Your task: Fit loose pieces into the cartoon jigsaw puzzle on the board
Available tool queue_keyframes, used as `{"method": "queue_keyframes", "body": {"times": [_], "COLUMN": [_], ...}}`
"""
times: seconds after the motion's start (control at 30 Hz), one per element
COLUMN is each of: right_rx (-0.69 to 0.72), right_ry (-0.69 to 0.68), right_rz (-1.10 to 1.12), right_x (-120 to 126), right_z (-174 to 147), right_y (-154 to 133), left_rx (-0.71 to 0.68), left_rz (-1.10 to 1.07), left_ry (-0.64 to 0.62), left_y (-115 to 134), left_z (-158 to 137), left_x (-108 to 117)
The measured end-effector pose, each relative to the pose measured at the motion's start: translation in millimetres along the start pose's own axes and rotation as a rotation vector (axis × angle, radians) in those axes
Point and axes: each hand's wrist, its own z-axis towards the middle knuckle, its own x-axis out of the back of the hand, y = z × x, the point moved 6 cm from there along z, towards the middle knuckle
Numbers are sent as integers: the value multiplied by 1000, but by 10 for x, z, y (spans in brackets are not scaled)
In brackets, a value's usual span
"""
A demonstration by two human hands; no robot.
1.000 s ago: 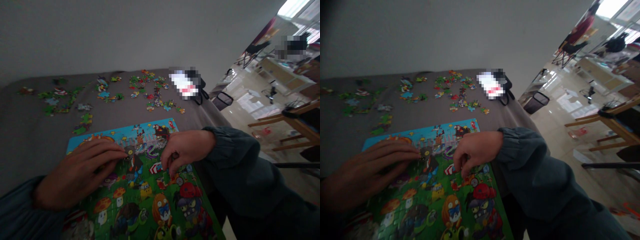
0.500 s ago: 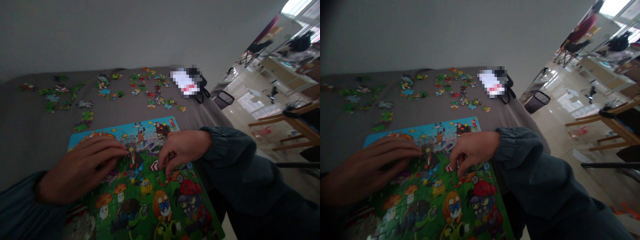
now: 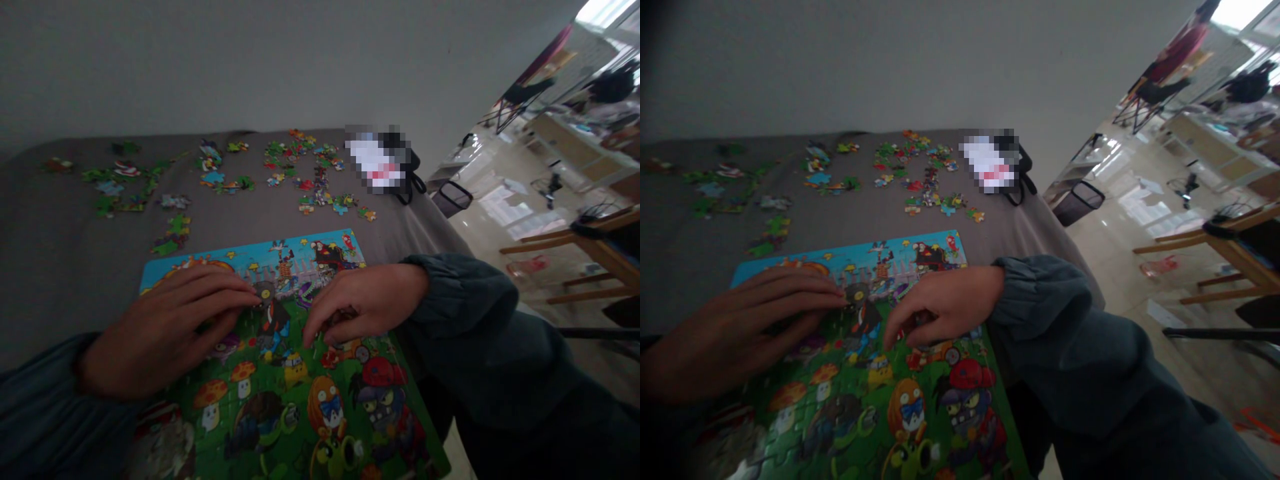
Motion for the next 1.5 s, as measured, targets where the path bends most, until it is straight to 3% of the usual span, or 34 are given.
{"method": "queue_keyframes", "body": {"times": [0.4, 0.7, 0.97, 1.5], "right_rx": [87, 89, -1, 94], "right_ry": [-5, -13, 9, 69], "right_rz": [-122, -139, -109, -249], "right_x": [-67, -89, -93, -83], "right_z": [101, 106, 144, 152], "right_y": [-13, -35, 20, -56], "left_rx": [-11, -15, -28, -25], "left_rz": [5, 21, 33, 23], "left_ry": [6, 32, 20, 1], "left_y": [6, 15, 27, 26], "left_z": [15, 17, 16, 23], "left_x": [3, 9, 7, -10]}}
